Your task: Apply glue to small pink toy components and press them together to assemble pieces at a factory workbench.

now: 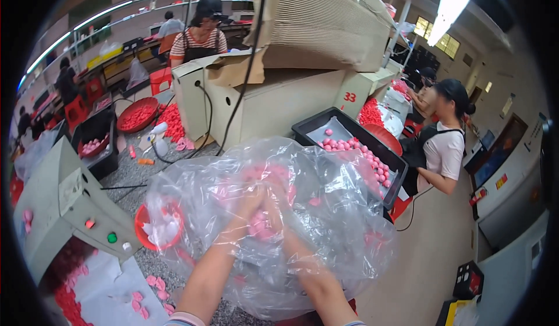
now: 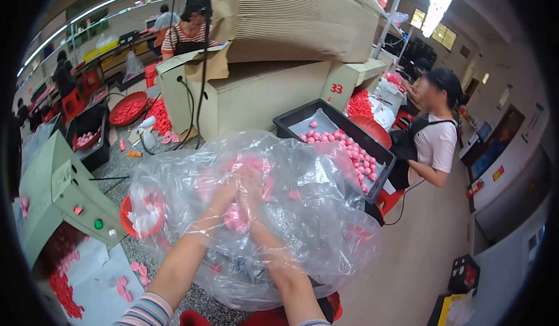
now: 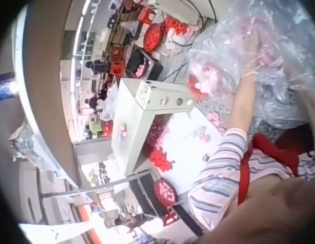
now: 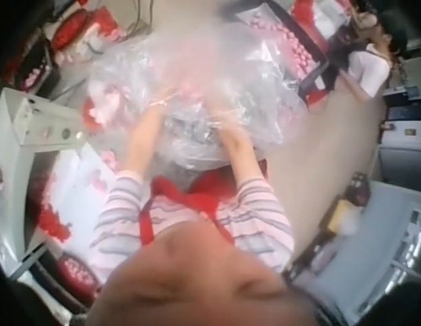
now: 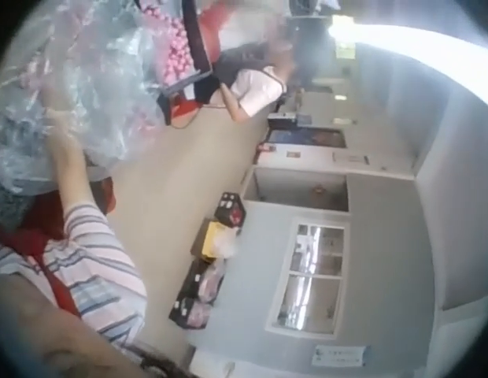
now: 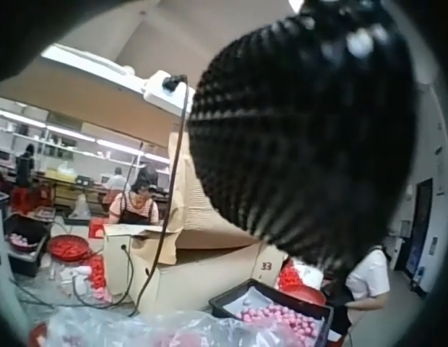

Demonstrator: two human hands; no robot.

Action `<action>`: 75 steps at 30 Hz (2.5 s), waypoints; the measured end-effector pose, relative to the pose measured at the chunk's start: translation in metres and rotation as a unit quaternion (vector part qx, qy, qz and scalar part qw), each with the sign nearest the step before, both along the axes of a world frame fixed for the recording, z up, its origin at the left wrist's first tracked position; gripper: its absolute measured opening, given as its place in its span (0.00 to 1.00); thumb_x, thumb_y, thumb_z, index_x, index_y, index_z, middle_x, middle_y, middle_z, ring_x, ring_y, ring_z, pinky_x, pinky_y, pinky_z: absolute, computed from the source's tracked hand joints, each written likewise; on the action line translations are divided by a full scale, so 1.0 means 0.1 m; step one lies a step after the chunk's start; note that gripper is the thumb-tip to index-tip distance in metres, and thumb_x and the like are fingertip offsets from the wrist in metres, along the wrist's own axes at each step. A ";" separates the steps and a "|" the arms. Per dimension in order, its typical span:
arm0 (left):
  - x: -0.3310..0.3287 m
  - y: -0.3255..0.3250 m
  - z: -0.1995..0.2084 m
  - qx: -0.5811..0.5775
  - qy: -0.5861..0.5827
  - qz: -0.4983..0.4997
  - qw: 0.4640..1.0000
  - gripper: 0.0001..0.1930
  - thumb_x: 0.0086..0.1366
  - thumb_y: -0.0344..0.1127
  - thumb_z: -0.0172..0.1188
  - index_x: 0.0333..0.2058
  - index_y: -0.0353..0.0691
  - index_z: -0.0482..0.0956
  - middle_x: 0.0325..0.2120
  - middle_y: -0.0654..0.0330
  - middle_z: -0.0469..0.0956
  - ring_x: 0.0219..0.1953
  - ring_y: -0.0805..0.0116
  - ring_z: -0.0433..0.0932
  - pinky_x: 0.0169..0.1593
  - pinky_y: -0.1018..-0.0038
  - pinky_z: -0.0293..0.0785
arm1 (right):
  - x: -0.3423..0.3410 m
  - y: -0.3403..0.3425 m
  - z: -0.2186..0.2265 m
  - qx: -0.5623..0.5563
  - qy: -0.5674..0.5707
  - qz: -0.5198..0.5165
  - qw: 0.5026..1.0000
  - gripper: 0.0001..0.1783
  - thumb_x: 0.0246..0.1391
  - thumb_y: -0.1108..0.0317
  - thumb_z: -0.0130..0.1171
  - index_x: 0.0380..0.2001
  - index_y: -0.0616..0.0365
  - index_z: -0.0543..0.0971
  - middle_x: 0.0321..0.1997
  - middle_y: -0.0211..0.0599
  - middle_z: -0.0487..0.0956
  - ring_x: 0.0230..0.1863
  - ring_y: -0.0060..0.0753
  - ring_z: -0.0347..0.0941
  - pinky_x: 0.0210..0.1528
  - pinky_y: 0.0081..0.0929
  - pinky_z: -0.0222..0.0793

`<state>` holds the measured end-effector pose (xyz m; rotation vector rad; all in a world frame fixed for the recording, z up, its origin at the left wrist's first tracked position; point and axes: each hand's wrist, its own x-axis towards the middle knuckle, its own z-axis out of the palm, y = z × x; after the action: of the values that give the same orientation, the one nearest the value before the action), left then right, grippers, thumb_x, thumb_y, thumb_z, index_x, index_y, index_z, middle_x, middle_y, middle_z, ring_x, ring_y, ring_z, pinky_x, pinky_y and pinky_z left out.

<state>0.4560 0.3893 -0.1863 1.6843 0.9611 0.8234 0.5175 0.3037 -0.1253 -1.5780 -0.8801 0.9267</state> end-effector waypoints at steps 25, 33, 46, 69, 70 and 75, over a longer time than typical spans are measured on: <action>-0.23 -1.18 1.40 -0.323 -0.521 0.124 0.780 0.16 0.62 0.48 0.48 0.36 0.41 0.73 0.25 0.64 0.73 0.25 0.78 0.71 0.24 0.80 0.67 | 0.35 -0.24 0.42 0.172 -0.467 0.102 0.861 0.15 0.55 0.65 0.46 0.42 0.61 0.74 0.39 0.44 0.76 0.39 0.41 0.74 0.41 0.32 0.68; -2.12 -2.40 1.92 -0.323 -0.513 0.195 0.771 0.13 0.61 0.43 0.51 0.34 0.38 0.74 0.21 0.67 0.72 0.23 0.81 0.70 0.25 0.81 0.68 | -2.09 -1.58 1.29 0.167 -0.016 0.033 0.985 0.15 0.50 0.68 0.55 0.40 0.64 0.75 0.47 0.42 0.73 0.48 0.33 0.68 0.49 0.25 0.62; -3.63 -1.83 1.12 -0.207 -0.390 0.349 0.826 0.17 0.58 0.37 0.55 0.43 0.33 0.72 0.35 0.61 0.74 0.34 0.76 0.72 0.38 0.79 0.69 | -3.38 -0.90 0.44 0.047 0.061 0.155 0.985 0.17 0.53 0.62 0.52 0.40 0.63 0.76 0.39 0.35 0.77 0.39 0.21 0.71 0.43 0.18 0.65; -4.78 -3.89 0.92 -0.013 0.050 0.442 0.896 0.13 0.54 0.27 0.57 0.40 0.37 0.74 0.32 0.59 0.73 0.28 0.74 0.73 0.29 0.80 0.69 | -2.86 -2.19 0.65 0.223 -0.432 0.197 0.851 0.10 0.43 0.77 0.54 0.33 0.59 0.76 0.37 0.38 0.74 0.39 0.41 0.70 0.41 0.33 0.66; -4.74 -3.86 0.95 -0.010 0.061 0.444 0.894 0.13 0.54 0.27 0.58 0.39 0.37 0.74 0.31 0.58 0.73 0.27 0.73 0.73 0.29 0.79 0.69 | -2.97 -2.24 0.68 0.239 -0.424 0.235 0.841 0.10 0.43 0.76 0.55 0.33 0.59 0.76 0.39 0.38 0.74 0.40 0.41 0.70 0.42 0.32 0.66; -4.81 -3.74 0.87 -0.001 0.132 0.453 0.882 0.12 0.53 0.29 0.59 0.38 0.36 0.75 0.28 0.56 0.74 0.23 0.69 0.73 0.28 0.77 0.69 | -3.32 -2.24 0.51 0.229 -0.339 0.309 0.858 0.11 0.41 0.77 0.57 0.33 0.59 0.76 0.38 0.38 0.74 0.39 0.40 0.70 0.41 0.31 0.66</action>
<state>-0.0252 0.0152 -0.0997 1.3119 2.0081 1.1862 0.1855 0.0802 -0.0739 -1.1947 -2.0322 0.4835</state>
